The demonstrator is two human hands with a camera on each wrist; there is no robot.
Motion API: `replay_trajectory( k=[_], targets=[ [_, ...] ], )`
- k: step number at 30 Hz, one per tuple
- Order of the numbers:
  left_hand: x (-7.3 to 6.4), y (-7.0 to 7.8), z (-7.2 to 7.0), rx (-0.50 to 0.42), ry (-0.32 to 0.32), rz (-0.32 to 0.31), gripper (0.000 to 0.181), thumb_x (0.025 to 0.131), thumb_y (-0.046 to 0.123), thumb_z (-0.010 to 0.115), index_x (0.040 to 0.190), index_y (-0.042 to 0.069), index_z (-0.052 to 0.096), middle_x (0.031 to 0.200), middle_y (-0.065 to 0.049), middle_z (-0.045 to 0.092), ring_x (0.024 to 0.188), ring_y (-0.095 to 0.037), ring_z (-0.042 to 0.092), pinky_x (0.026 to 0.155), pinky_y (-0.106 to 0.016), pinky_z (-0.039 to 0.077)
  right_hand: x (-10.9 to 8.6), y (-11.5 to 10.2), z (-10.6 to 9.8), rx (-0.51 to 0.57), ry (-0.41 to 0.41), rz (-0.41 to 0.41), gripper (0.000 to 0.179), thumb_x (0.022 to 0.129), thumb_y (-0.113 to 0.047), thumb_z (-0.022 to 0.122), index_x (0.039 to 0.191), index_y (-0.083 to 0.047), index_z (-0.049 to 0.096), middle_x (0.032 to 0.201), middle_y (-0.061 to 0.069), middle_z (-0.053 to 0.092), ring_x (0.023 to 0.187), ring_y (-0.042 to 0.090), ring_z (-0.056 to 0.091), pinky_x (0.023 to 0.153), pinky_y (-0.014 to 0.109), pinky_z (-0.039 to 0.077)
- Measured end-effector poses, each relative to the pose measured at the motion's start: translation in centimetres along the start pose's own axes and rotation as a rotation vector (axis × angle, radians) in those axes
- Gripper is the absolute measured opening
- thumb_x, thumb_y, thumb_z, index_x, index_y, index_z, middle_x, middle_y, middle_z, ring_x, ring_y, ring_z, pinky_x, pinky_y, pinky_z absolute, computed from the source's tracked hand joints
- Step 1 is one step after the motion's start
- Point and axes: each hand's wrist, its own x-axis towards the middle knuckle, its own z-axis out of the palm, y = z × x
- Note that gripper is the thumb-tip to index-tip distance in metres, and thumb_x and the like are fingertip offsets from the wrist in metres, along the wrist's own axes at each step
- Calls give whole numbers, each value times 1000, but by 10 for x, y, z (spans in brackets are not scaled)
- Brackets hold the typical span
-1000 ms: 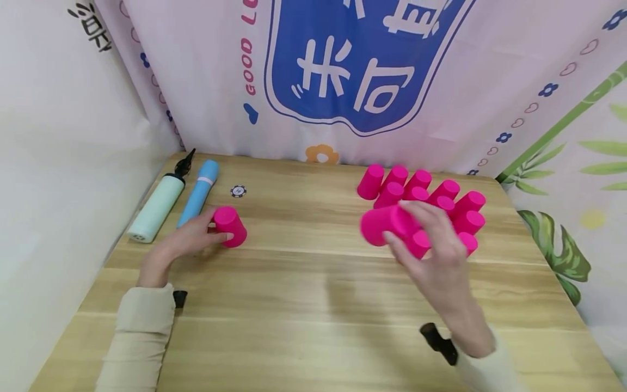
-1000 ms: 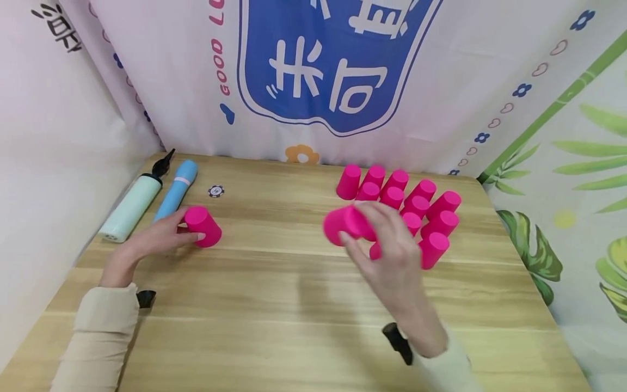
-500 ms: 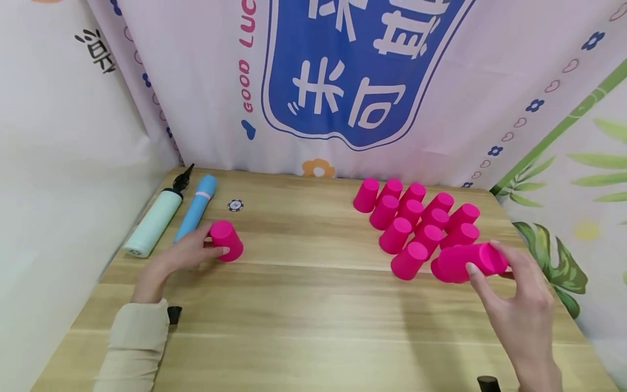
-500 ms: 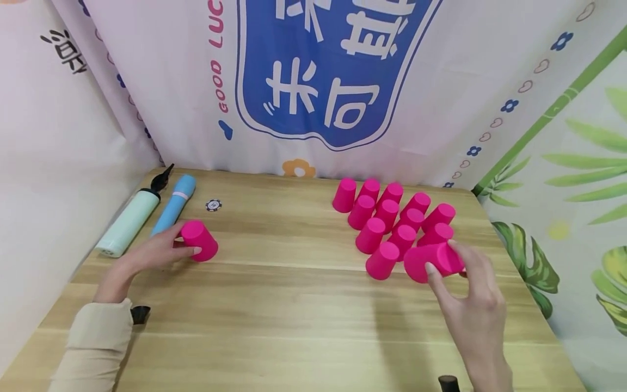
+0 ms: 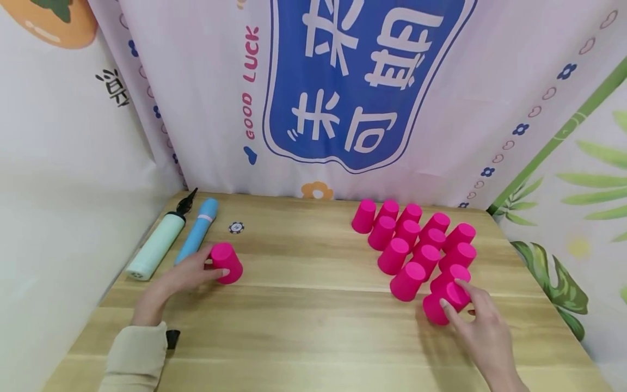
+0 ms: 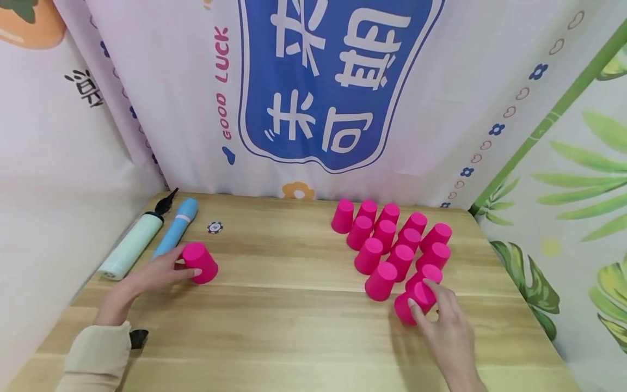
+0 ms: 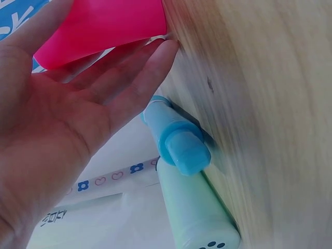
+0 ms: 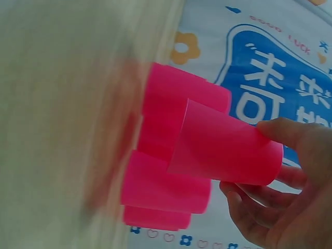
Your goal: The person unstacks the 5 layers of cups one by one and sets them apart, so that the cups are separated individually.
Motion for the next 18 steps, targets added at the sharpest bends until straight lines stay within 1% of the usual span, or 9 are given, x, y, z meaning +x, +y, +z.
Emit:
replay_trajectory(
  k=[3, 5, 8, 10, 12, 14, 16, 18],
  targets=[
    [-1, 0, 0, 3, 8, 0, 61, 91, 26, 68, 132, -6, 37, 124, -24, 53, 114, -42, 53, 92, -51, 50, 1, 5, 9, -1, -18, -9, 58, 69, -6, 85, 121, 0, 60, 106, 14, 63, 79, 22, 59, 64, 9, 46],
    [-1, 0, 1, -1, 7, -10, 62, 91, 27, 68, 133, -5, 36, 124, -23, 53, 114, -42, 53, 92, -51, 50, 2, 6, 13, -3, -33, -5, 57, 69, -6, 85, 120, 1, 60, 105, 14, 63, 80, 24, 60, 63, 14, 49],
    [-1, -1, 1, 0, 12, -15, 61, 91, 26, 67, 133, -5, 36, 124, -23, 53, 114, -41, 54, 92, -51, 50, 3, 4, 17, -18, -68, 20, 57, 71, -9, 84, 121, 1, 59, 106, 15, 62, 82, 25, 60, 62, 30, 55],
    [0, 0, 1, -3, 17, -9, 59, 92, 26, 67, 133, -5, 38, 124, -22, 54, 114, -40, 54, 93, -50, 50, 4, 2, 19, -27, -99, 54, 56, 74, -11, 83, 123, 1, 57, 109, 16, 61, 83, 26, 60, 63, 38, 55],
    [1, 0, 1, -6, 18, 5, 58, 91, 26, 67, 132, -5, 40, 124, -22, 54, 114, -40, 54, 93, -50, 49, 4, 1, 19, -32, -136, 93, 56, 76, -12, 81, 125, 1, 56, 111, 18, 59, 86, 28, 59, 65, 41, 55],
    [0, 0, 1, -7, 14, 19, 57, 91, 25, 67, 131, -5, 41, 123, -22, 54, 114, -41, 55, 93, -50, 49, 5, 1, 20, -38, -162, 115, 56, 78, -12, 80, 125, 1, 55, 112, 18, 59, 86, 28, 59, 65, 41, 55],
    [-1, -1, 1, -4, 17, 23, 56, 91, 24, 68, 131, -5, 41, 123, -22, 54, 113, -41, 55, 92, -50, 50, 5, 1, 21, -38, -172, 110, 55, 77, -11, 80, 125, 2, 55, 112, 18, 59, 85, 27, 59, 64, 40, 55],
    [-4, -2, 1, -7, 19, 19, 56, 91, 22, 68, 131, -5, 41, 123, -22, 54, 113, -41, 55, 92, -50, 50, 6, 2, 24, -27, -165, 88, 54, 77, -10, 80, 124, 2, 56, 111, 18, 60, 83, 26, 59, 64, 39, 55]
  ],
)
